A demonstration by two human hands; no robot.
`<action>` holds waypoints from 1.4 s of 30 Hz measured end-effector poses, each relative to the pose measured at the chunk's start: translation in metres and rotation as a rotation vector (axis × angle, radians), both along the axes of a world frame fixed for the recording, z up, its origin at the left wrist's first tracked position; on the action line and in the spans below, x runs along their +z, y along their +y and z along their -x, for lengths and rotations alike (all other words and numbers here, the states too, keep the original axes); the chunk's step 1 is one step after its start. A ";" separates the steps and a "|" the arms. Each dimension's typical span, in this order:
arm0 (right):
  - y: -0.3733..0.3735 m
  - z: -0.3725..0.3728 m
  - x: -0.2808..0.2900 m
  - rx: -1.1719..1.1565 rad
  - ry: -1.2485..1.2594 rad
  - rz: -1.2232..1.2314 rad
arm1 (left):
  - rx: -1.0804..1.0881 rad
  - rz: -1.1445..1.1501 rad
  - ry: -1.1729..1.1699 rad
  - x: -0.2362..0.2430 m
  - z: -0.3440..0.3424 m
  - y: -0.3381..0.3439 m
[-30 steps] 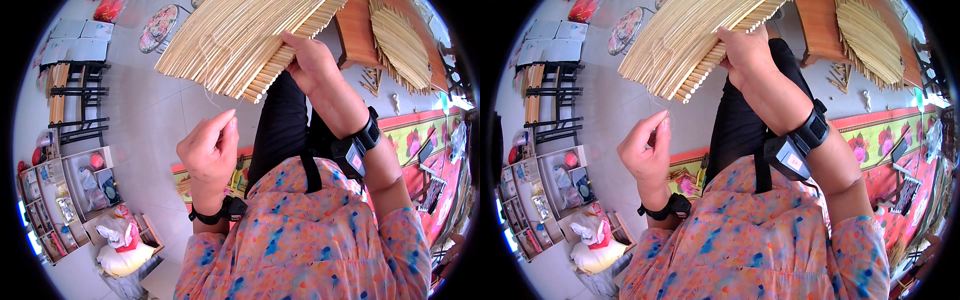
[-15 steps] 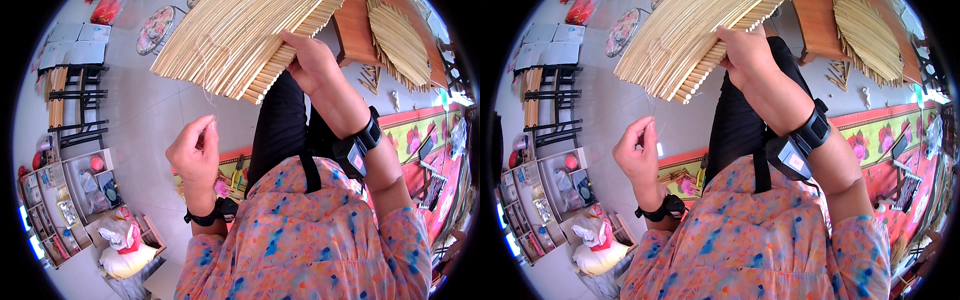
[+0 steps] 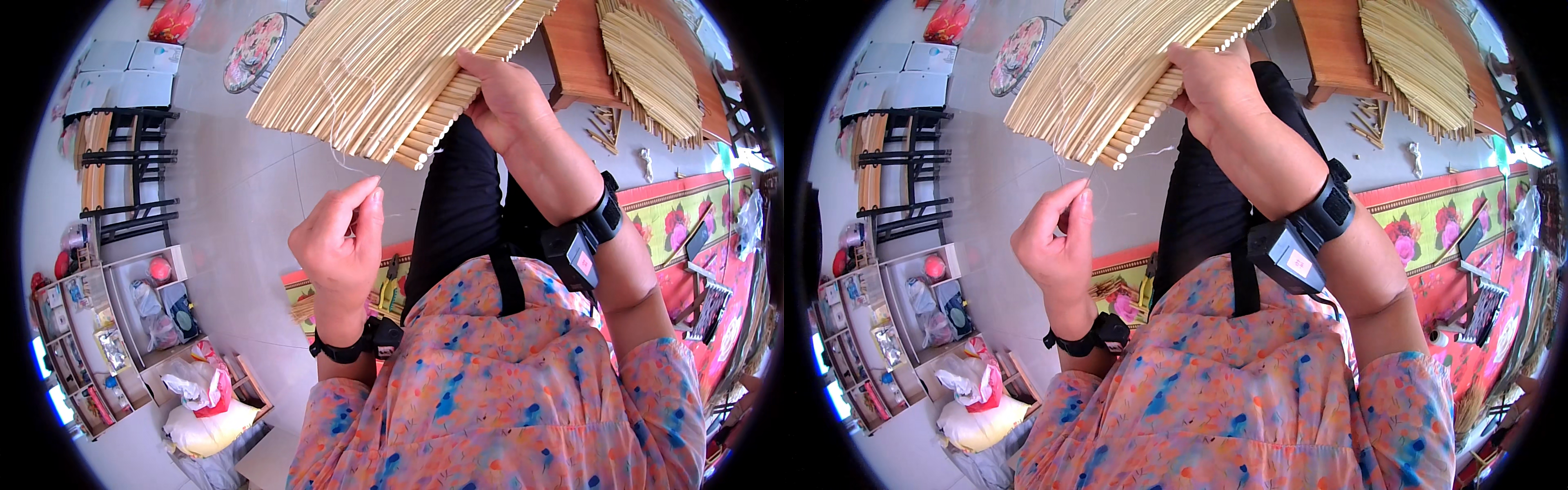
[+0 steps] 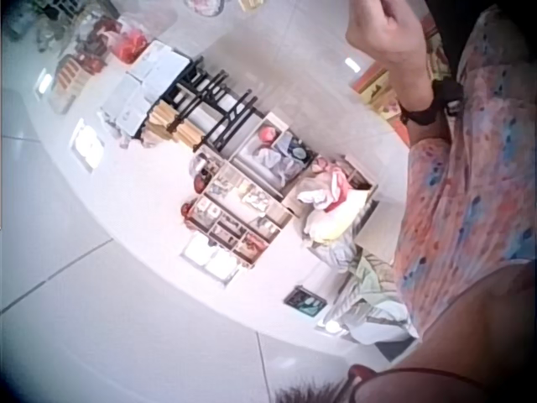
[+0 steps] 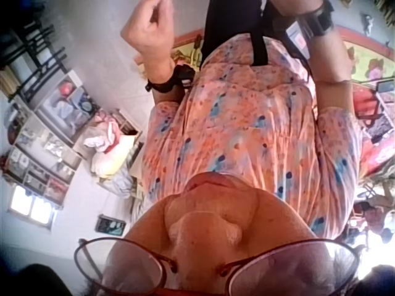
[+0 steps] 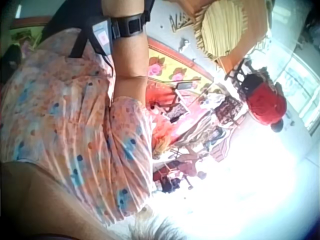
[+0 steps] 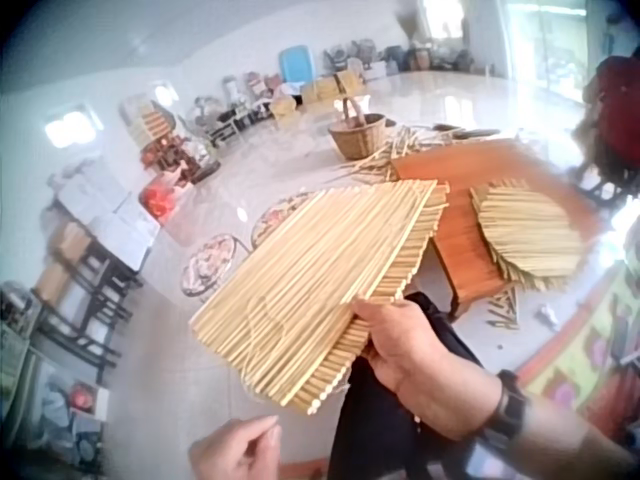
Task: The person weaves together thin wooden sticks using thread, occasionally using scissors to trim the edges of the woven mat.
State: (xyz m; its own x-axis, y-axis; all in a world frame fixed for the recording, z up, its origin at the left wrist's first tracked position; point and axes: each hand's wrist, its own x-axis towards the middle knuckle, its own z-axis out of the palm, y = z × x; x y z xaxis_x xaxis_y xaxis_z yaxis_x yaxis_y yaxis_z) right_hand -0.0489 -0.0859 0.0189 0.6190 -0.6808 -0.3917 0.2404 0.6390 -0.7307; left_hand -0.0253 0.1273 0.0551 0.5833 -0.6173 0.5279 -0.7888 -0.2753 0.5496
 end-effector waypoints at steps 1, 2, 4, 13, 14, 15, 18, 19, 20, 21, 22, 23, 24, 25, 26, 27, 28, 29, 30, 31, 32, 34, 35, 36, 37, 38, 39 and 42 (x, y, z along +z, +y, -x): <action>0.000 0.000 0.000 -0.002 0.007 0.008 | 0.000 -0.003 0.013 -0.002 -0.002 0.000; 0.000 0.000 0.001 0.000 0.000 0.001 | -0.004 0.006 0.028 -0.004 -0.005 0.000; 0.000 0.001 0.002 -0.002 0.001 0.012 | -0.006 0.009 0.072 -0.009 -0.008 -0.001; 0.002 -0.002 0.002 -0.003 0.065 -0.010 | 0.010 0.045 0.147 -0.026 -0.016 0.003; 0.003 -0.002 0.001 0.001 0.050 -0.007 | 0.003 0.036 0.117 -0.028 -0.018 0.006; 0.003 -0.002 0.001 0.001 0.046 -0.002 | 0.003 0.027 0.091 -0.029 -0.019 0.008; 0.003 -0.002 0.002 -0.005 0.041 0.001 | 0.006 0.030 0.059 -0.029 -0.024 0.016; 0.002 -0.002 0.003 -0.015 0.051 0.003 | 0.005 0.037 0.057 -0.029 -0.025 0.017; 0.001 -0.002 0.003 -0.010 0.035 -0.006 | -0.010 0.039 0.033 -0.028 -0.024 0.018; 0.001 -0.002 0.004 -0.009 0.030 -0.013 | -0.023 0.041 0.009 -0.027 -0.022 0.019; 0.001 -0.002 0.004 -0.004 0.019 -0.003 | -0.051 0.055 -0.024 -0.025 -0.020 0.019; 0.001 -0.002 0.004 -0.010 0.026 -0.017 | -0.045 0.038 -0.015 -0.024 -0.017 0.018; 0.001 -0.002 0.004 -0.010 0.027 -0.016 | -0.052 0.033 -0.014 -0.022 -0.014 0.017; 0.001 -0.003 0.004 -0.009 0.027 -0.001 | -0.064 0.034 -0.014 -0.021 -0.011 0.015; 0.002 -0.003 0.003 -0.007 0.030 -0.015 | -0.064 0.044 -0.023 -0.020 -0.008 0.012; 0.002 -0.003 0.003 -0.005 0.031 -0.016 | -0.070 0.059 -0.032 -0.019 -0.008 0.008; 0.002 -0.004 0.004 -0.008 0.046 -0.016 | -0.062 0.060 -0.026 -0.019 -0.008 0.004; 0.002 -0.004 0.004 0.001 0.029 -0.009 | -0.074 0.074 -0.051 -0.018 -0.009 0.002; 0.002 -0.004 0.004 0.004 0.025 -0.002 | -0.072 0.073 -0.061 -0.018 -0.010 -0.001; 0.002 -0.003 0.004 0.001 0.034 0.006 | -0.072 0.078 -0.069 -0.018 -0.012 -0.003; 0.002 -0.002 0.004 0.007 0.023 0.002 | -0.067 0.081 -0.073 -0.018 -0.013 -0.004; 0.002 -0.001 0.003 0.013 0.019 0.016 | -0.065 0.099 -0.076 -0.019 -0.015 -0.005; 0.002 -0.001 0.001 0.010 0.025 -0.007 | -0.053 0.090 -0.058 -0.020 -0.015 -0.005; 0.001 -0.002 0.000 0.011 0.024 -0.012 | -0.049 0.083 -0.039 -0.020 -0.016 -0.004; 0.001 -0.002 -0.002 0.021 0.012 0.004 | -0.048 0.081 -0.019 -0.021 -0.016 -0.003; 0.000 -0.002 -0.005 0.030 0.006 -0.024 | -0.049 0.071 -0.002 -0.022 -0.017 -0.002; -0.002 -0.002 -0.007 0.048 -0.012 -0.032 | -0.053 0.066 0.017 -0.023 -0.018 -0.001; -0.005 -0.001 -0.015 0.071 -0.025 -0.039 | -0.065 0.036 0.058 -0.028 -0.022 0.004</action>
State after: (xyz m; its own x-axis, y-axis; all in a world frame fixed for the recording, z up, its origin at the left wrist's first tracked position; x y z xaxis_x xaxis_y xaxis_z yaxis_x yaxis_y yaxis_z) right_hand -0.0481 -0.0913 0.0042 0.6752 -0.6190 -0.4012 0.2111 0.6833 -0.6990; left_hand -0.0031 0.1316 0.0275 0.5723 -0.6365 0.5170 -0.7713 -0.2037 0.6031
